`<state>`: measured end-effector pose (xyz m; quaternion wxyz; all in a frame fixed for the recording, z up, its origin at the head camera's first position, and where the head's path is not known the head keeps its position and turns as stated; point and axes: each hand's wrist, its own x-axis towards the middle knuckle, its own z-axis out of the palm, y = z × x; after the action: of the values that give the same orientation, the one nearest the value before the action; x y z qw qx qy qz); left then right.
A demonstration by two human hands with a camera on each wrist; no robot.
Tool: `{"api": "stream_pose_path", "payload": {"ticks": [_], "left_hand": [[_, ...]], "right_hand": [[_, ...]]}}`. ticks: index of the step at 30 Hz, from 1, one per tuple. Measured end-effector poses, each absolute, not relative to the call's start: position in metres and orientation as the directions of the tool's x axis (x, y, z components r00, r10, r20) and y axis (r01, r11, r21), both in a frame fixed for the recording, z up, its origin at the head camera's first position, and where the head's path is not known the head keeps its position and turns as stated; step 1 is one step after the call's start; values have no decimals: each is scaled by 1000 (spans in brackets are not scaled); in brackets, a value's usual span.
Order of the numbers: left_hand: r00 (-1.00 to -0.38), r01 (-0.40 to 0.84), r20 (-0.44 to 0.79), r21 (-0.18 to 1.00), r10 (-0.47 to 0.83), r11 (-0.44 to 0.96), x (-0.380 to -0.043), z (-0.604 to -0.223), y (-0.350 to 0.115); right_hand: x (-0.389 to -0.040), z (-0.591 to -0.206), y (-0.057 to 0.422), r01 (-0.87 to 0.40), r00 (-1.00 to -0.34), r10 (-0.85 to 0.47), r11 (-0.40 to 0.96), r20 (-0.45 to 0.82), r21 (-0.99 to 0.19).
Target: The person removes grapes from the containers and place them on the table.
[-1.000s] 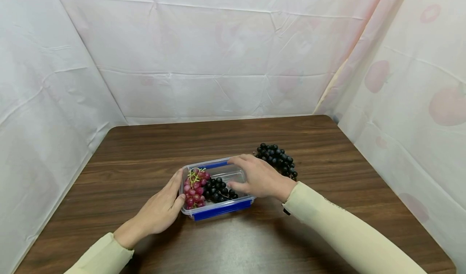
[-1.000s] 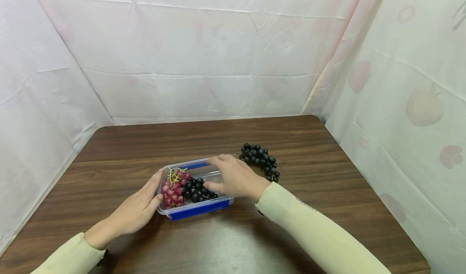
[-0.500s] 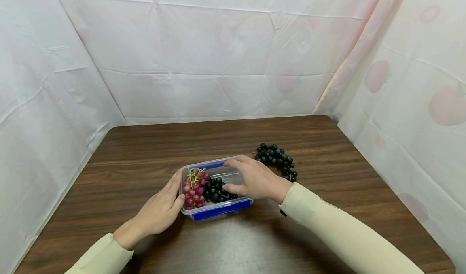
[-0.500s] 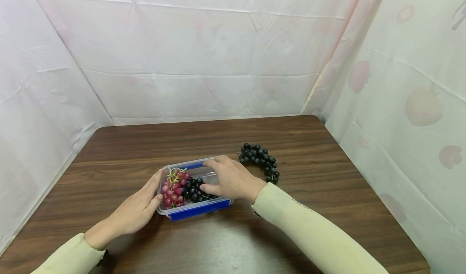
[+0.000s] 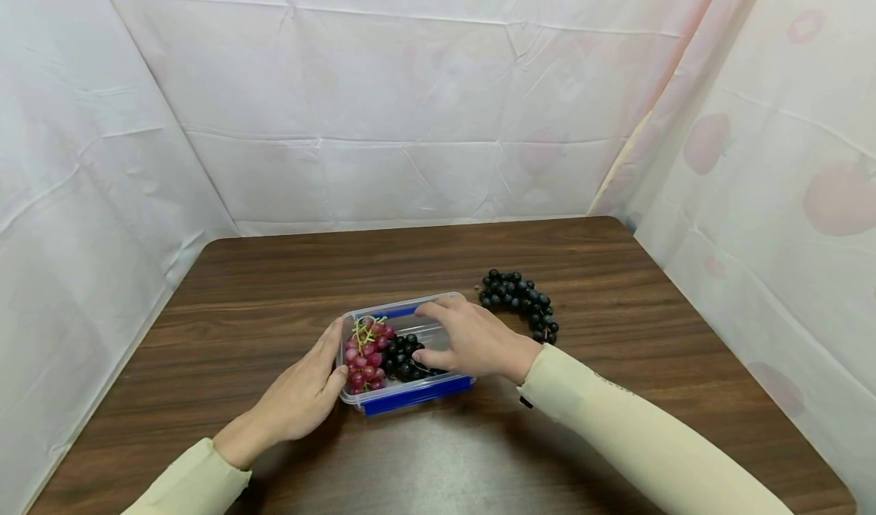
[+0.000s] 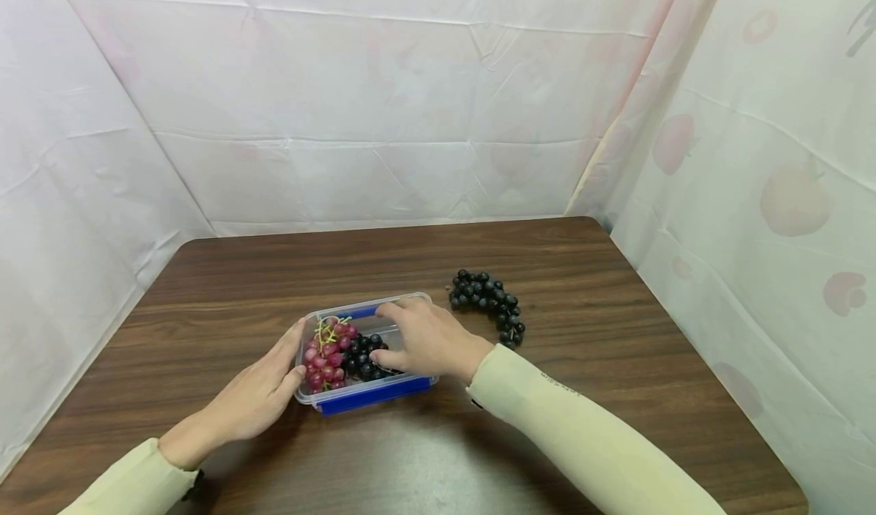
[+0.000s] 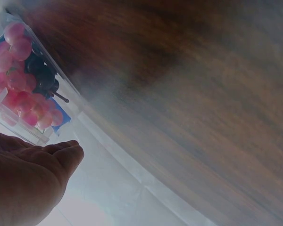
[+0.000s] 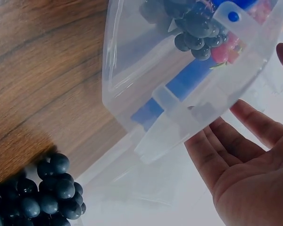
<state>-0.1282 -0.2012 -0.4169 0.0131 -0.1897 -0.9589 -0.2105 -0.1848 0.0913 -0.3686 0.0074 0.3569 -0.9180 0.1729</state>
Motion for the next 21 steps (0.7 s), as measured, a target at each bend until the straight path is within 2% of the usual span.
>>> {"api": "stream_pose_path", "payload": {"ticks": [21], "left_hand": [[-927,371,108,401,359,837,-128,-417,-200]], "right_hand": [[-185,-374,82,-625,-766,-639,716,70,-311]]}}
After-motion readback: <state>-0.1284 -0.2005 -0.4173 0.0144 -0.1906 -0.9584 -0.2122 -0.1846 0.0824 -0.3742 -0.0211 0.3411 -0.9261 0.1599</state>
